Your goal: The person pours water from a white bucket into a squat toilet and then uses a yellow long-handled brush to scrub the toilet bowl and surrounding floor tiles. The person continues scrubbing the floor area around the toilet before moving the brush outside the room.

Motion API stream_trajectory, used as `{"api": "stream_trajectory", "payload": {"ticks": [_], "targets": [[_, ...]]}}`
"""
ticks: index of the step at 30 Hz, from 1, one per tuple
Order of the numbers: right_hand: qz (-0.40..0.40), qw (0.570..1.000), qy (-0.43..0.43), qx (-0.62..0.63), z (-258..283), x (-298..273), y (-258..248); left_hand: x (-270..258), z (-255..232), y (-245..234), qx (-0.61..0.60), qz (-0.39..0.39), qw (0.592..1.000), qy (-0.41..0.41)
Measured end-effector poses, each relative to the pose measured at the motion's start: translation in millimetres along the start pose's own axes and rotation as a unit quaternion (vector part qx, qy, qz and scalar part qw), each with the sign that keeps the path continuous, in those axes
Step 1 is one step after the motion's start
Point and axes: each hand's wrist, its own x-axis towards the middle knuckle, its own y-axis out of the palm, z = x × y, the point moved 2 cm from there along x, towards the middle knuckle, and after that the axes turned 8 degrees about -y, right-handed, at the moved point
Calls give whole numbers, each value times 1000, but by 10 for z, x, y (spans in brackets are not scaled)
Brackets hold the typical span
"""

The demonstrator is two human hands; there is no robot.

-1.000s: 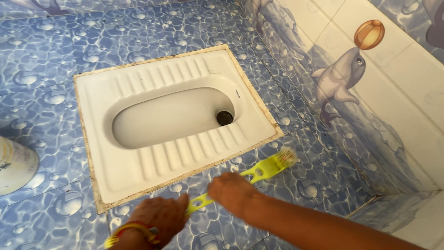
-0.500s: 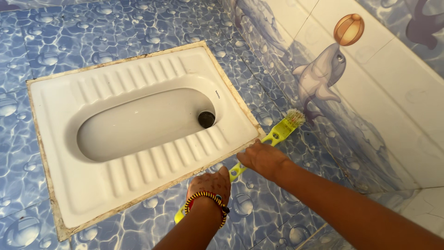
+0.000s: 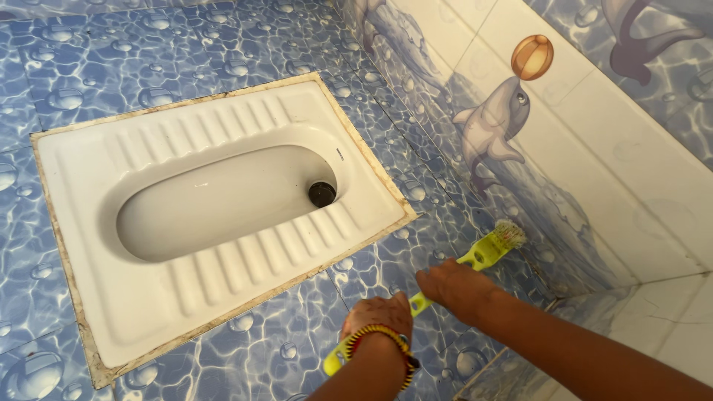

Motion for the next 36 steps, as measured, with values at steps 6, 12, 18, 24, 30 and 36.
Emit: {"api": "stream_trajectory", "payload": {"ticks": [6, 12, 18, 24, 30, 36], "targets": [[-198, 977, -6, -74, -37, 515, -522, 167, 565, -208, -81, -137, 987, -38], [-210, 976, -27, -57, -196, 865, -962, 313, 860, -528, -22, -176, 981, -73], [-153, 987, 19, 36, -416, 684, -673, 526, 430, -579, -99, -74, 988, -88], [-122, 992, 18, -27, -471, 337, -263, 421, 8, -513, -69, -61, 993, -69], [-135, 990, 39, 3, -217, 71, 87, 299, -17, -247, 1, -73, 997, 4], [-60, 996, 71, -13, -79, 61, 160, 254, 7, -129, -16, -50, 999, 5]]}}
